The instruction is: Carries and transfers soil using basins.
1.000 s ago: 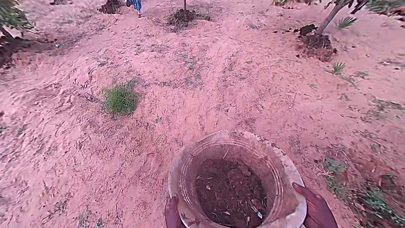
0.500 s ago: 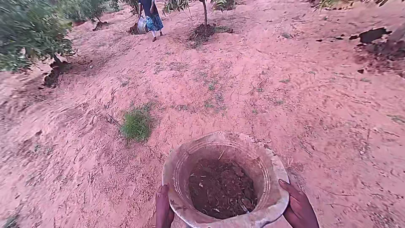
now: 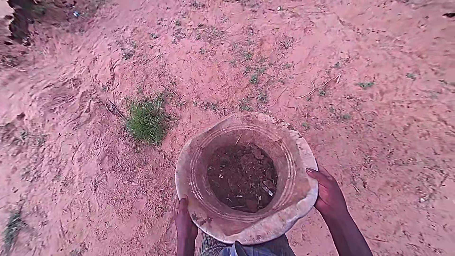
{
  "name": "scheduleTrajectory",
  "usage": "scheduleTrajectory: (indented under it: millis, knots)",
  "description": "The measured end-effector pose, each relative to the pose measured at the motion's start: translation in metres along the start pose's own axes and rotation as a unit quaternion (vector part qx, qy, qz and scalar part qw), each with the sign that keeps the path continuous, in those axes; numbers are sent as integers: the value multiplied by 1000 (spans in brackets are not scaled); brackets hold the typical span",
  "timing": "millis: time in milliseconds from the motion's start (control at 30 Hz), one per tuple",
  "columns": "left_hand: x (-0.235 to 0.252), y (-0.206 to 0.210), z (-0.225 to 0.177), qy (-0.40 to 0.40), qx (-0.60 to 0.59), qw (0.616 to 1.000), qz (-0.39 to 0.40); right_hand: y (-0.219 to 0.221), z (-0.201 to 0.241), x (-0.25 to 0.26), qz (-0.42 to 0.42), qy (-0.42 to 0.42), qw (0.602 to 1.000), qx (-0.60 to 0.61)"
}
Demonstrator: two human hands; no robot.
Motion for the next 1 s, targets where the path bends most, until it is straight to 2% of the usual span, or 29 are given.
scheduleTrajectory:
  millis: [67, 100, 200, 400, 667, 900, 1000]
  knots:
    - [35, 22, -13, -19, 3, 1000, 13, 24, 4, 10, -23, 7, 1000, 10]
    - [61, 47, -23, -22, -7, 999, 30, 43, 16, 21, -31, 0, 999, 22]
    - [110, 90, -57, -45, -5, 998, 52, 79, 38, 27, -55, 13, 998, 23]
    - [193, 145, -114, -51, 13, 995, 86, 163, 72, 44, -74, 9, 997, 35]
    - [273, 205, -200, -3, 5, 997, 73, 272, 116, 87, -45, -2, 998, 52]
    - [341, 272, -257, 49, 5, 998, 46, 376, 161, 172, 1, -7, 998, 62]
    - [362, 289, -275, 55, 13, 998, 32, 406, 177, 193, 6, 11, 998, 53]
Point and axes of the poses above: each hand's wrist, its own x-axis towards the middle knuckle, its own y-axis out of the palm, z = x × y, the point moved 6 cm from there along x, towards the middle knuckle, and after that the axes turned 13 degrees about y, right-handed, at the moved point
